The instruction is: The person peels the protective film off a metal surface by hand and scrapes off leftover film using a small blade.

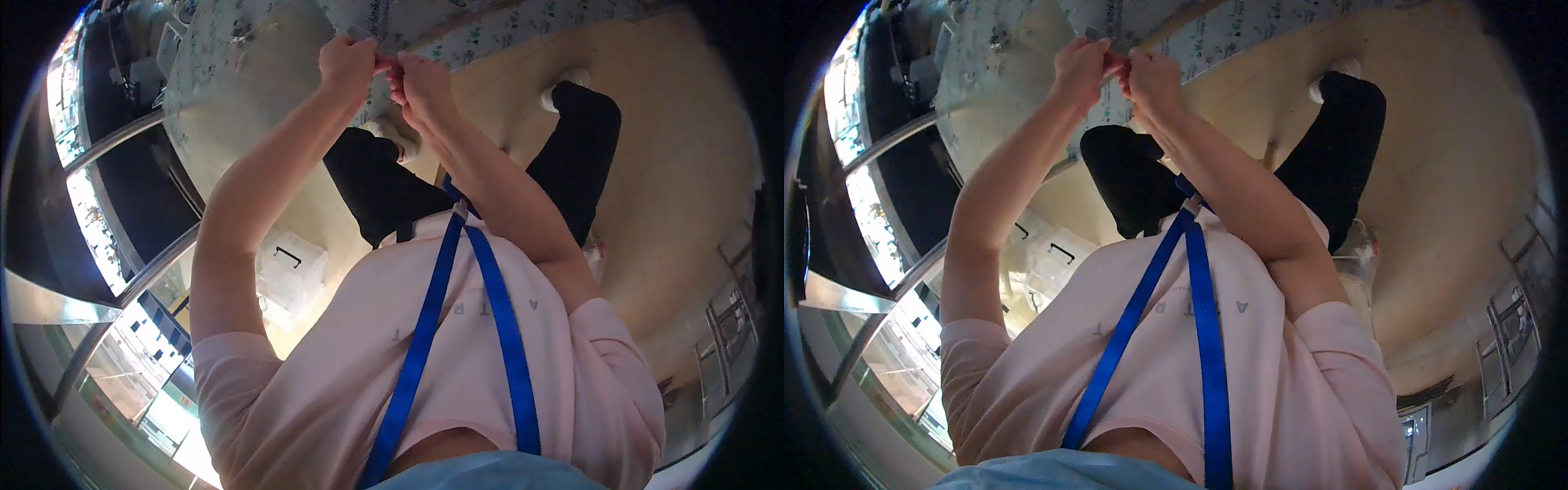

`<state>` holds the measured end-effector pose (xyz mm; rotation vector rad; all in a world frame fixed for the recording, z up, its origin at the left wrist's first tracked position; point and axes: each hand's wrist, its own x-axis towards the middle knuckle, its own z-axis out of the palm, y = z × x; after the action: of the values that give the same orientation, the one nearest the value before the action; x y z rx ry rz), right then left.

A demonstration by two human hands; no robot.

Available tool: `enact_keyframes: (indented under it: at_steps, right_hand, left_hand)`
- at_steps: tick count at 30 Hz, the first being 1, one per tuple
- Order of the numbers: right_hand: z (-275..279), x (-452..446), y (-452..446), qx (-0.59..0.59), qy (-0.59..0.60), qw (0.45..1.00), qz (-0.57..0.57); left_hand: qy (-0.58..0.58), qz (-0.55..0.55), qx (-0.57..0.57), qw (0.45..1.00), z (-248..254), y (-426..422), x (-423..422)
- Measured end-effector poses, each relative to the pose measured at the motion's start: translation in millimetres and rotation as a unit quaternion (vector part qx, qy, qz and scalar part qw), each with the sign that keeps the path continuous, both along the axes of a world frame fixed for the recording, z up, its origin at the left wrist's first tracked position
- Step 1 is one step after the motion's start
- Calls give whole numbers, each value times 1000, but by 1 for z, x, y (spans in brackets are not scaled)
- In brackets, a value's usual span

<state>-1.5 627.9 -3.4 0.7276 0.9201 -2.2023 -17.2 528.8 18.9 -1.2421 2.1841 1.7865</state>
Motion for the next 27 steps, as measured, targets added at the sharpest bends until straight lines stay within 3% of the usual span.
enact_keyframes:
  at_steps: [9, 27]
  right_hand:
    - [-3, -7, -5, 21, -7, 1000, -15]
    - [1, -9, -4, 43, 20, 999, -9]
  left_hand:
    - [-45, 25, -50, 997, 5, 7, -5]
    - [-2, 76, -14, 997, 0, 11, -8]
